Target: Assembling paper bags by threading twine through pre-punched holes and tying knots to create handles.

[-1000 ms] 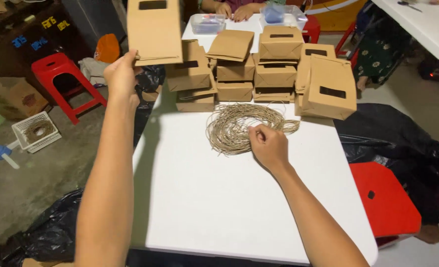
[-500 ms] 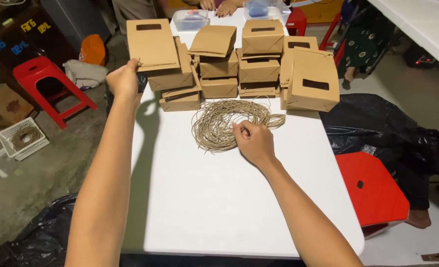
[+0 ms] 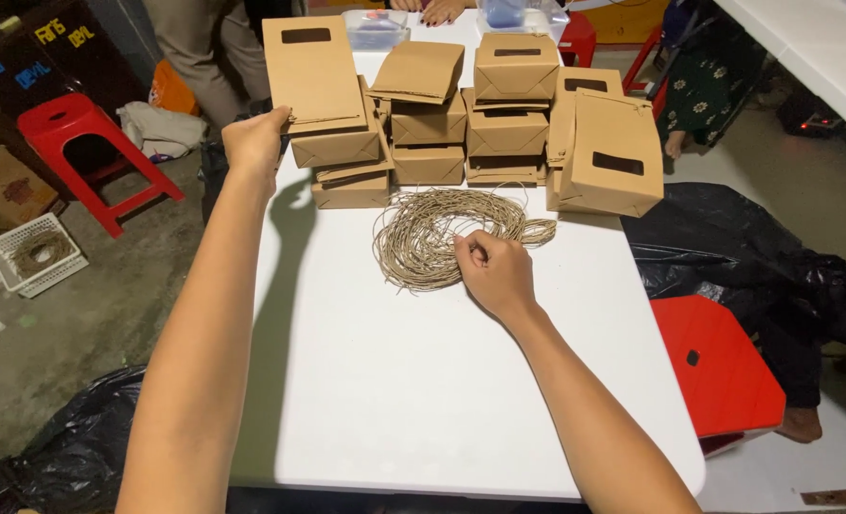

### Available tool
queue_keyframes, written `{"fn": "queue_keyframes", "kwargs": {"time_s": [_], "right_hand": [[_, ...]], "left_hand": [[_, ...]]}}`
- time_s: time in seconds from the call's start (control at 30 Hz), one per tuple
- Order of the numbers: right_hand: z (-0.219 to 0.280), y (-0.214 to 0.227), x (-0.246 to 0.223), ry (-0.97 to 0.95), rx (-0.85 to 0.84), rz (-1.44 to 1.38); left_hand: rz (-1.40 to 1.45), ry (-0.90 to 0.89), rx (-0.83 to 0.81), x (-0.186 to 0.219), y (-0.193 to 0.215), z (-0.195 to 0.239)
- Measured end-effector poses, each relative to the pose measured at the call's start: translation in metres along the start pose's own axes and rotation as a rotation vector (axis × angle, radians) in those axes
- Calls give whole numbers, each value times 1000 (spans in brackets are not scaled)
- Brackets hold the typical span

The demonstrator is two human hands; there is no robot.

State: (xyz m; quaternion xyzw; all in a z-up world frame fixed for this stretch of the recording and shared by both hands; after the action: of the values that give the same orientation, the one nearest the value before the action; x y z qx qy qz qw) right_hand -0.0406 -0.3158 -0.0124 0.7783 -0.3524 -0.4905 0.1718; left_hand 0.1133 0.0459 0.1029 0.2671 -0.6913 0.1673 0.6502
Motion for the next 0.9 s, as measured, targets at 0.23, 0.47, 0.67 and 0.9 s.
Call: {"fn": "queue_keyframes", "kwargs": {"time_s": [0.23,0.47,0.67,0.9], "right_hand": [[-1,-1,-1,-2,9,-7],[0,4,-2,72,-3,-30],[-1,2,0,75,-17,-20],[-1,2,-2,15,-22,-11]], "left_hand": [[55,-20,-83,-11,-13,-20],[146,-43,-245,34,-4,20],[-4,-31,-295,23,-11,13],[10,-132,-280,31,-15,29]]}}
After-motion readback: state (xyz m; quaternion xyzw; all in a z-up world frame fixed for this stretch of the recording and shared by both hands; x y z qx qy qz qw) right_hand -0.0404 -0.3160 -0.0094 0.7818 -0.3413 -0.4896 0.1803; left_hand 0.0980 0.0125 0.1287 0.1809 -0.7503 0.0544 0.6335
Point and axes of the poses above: each hand's wrist, its own z-axis away from the middle knuckle, its own y-axis out of the back of the hand, x = y × z, the point moved 2 cm from there along -z, towards the middle knuckle, and after that the axes turned 3 degrees about z, right-handed, at the moved point
